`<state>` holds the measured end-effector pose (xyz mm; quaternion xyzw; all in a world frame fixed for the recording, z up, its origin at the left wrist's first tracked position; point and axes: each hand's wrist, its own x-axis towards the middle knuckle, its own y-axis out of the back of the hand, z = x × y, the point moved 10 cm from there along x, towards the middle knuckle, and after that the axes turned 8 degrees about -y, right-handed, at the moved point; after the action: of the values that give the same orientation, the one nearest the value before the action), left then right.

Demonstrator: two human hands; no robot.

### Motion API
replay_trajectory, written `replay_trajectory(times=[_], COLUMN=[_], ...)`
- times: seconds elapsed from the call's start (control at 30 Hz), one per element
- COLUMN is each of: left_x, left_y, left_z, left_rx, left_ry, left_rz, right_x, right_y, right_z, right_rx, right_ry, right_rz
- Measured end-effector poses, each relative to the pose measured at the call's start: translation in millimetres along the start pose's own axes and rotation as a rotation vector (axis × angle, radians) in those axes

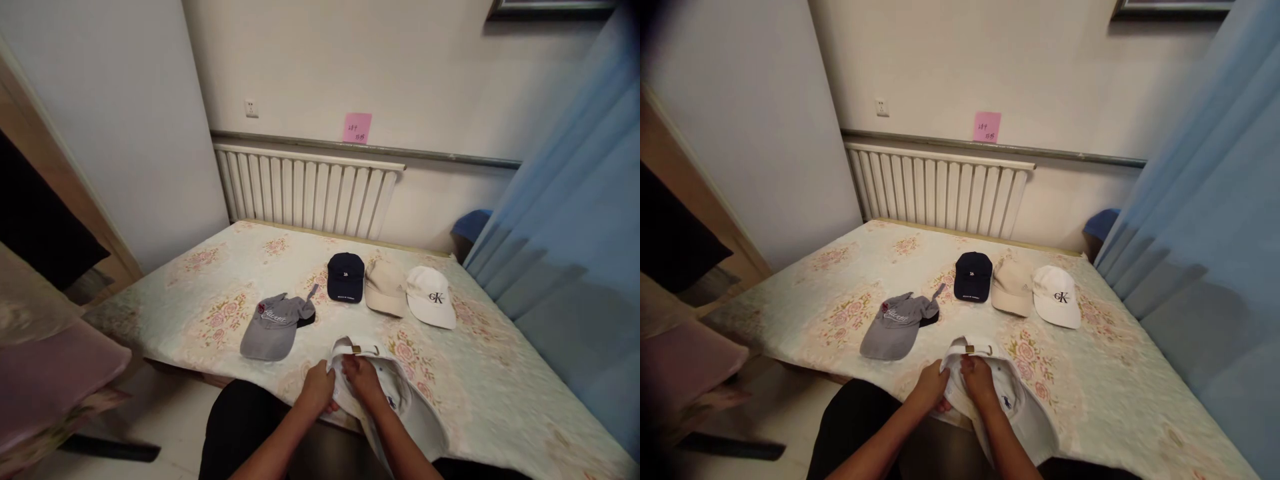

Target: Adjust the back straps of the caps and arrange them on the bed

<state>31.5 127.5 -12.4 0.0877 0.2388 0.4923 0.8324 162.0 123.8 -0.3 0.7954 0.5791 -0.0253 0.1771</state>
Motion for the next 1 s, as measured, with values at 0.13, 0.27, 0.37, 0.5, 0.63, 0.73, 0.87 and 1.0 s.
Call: replay_trajectory(times=[0.13,0.27,0.37,0.5,0.63,0.73,0.87,1.0], left_x=[-1.9,-3.9,-5.1,-6.8,-16.6,-37.8,-74.2,-75.8], left_y=[1.8,2.8,2.5,2.3,14.4,35.7,46.3,23.8], left_z=[1.0,0.1,-0.5,-1.8,-2.7,5.5,56.3,90.3], left_rx=[-0.006,-0.01,-0.007,0.02,0.09,0.194,0.33,0.219], left_ry=[-0.001,-0.007,-0.012,-0.013,-0.012,-0.043,-0.36,-0.55], left_rz=[0.0,-0.005,-0.004,-0.005,0.044,0.193,0.387,0.298], right_x=[-57.3,-111.3,-122.5,-103.4,-98.1,-104.2,-116.1,-131.0], right_y=[45.6,152.1,208.6,199.1,164.4,166.3,178.1,174.4], right_z=[0.3,21.8,63.5,120.1,137.6,126.9,75.9,1.1], right_rx=[-0.046,-0.191,-0.255,-0.011,0.12,0.173,0.087,-0.177], right_ry=[0.107,0.146,-0.055,-0.226,-0.212,-0.193,-0.136,0.041], right_rz=[0.103,0.581,0.719,0.388,0.204,0.289,0.379,0.452])
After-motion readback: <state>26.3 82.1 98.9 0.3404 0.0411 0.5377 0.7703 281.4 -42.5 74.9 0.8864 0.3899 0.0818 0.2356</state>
